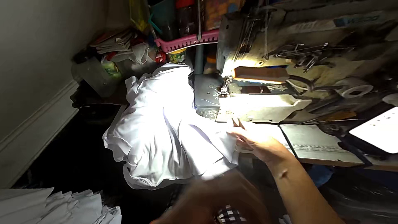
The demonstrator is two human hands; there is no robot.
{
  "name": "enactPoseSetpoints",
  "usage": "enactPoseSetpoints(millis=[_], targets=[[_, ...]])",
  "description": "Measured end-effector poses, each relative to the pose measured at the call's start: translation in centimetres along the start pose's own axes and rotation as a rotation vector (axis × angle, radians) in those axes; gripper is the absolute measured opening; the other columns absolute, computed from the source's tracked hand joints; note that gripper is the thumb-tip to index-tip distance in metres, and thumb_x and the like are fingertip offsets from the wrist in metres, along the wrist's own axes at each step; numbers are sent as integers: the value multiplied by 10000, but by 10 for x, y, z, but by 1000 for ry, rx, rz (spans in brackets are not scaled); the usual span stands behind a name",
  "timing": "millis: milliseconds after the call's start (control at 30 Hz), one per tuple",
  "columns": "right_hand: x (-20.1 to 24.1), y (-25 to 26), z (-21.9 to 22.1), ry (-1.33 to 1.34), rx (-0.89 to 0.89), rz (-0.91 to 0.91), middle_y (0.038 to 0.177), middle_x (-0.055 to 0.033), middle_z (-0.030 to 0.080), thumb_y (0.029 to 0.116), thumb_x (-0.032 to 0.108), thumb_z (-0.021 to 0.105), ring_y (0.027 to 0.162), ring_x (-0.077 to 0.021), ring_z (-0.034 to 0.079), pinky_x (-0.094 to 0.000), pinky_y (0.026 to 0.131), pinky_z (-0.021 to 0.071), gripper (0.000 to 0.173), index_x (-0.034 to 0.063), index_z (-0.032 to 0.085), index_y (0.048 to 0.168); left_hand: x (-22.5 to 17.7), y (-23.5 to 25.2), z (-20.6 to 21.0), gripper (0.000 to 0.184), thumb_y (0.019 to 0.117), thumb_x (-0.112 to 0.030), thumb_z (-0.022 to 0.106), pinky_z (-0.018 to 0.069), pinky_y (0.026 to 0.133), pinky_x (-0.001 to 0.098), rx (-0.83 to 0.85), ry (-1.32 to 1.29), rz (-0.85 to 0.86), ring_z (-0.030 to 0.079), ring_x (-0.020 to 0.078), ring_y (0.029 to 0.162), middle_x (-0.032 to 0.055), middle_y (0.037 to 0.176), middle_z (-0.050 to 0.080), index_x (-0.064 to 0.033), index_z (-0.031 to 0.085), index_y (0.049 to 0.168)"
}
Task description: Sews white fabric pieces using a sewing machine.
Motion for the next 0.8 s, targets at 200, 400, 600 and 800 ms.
enactPoseSetpoints(millis=[200,400,600,800], targets=[[20,-32,55,378,106,-23,555,59,533,1050,198,511,416,34,396,-124,411,339,218,151,672,910,93,-13,-51,671,898,-567,697,597,895,277,-251,277,-449,689,69,1023,-2,1156,701,-52,615,1320],[20,-57,46,93,-65,-440,891,76,695,1037,247,546,491,41,413,-120,442,340,217,256,719,1166,89,-11,-59,121,1004,-114,602,543,696,187,-317,82,-466,648,21,744,-22,825,700,-59,709,988],[15,-75,71,-236,-42,-584,799,79,625,984,256,665,569,88,460,-77,511,400,159,129,667,1080,98,-7,-49,96,908,-153,762,594,754,236,-338,-163,-450,695,51,784,-15,838,721,-86,711,954],[-3,-67,27,-380,-166,-532,678,127,535,884,271,669,541,92,407,-101,487,355,155,148,691,975,80,-17,-89,267,800,-65,703,559,678,190,-437,805,-199,644,15,747,-32,846,669,-84,668,1064]])
Point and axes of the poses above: each hand's wrist, its own y-axis towards the middle knuckle, its own z-axis out of the palm, x = y × z, the point moved 5 cm from there along y, towards the middle knuckle
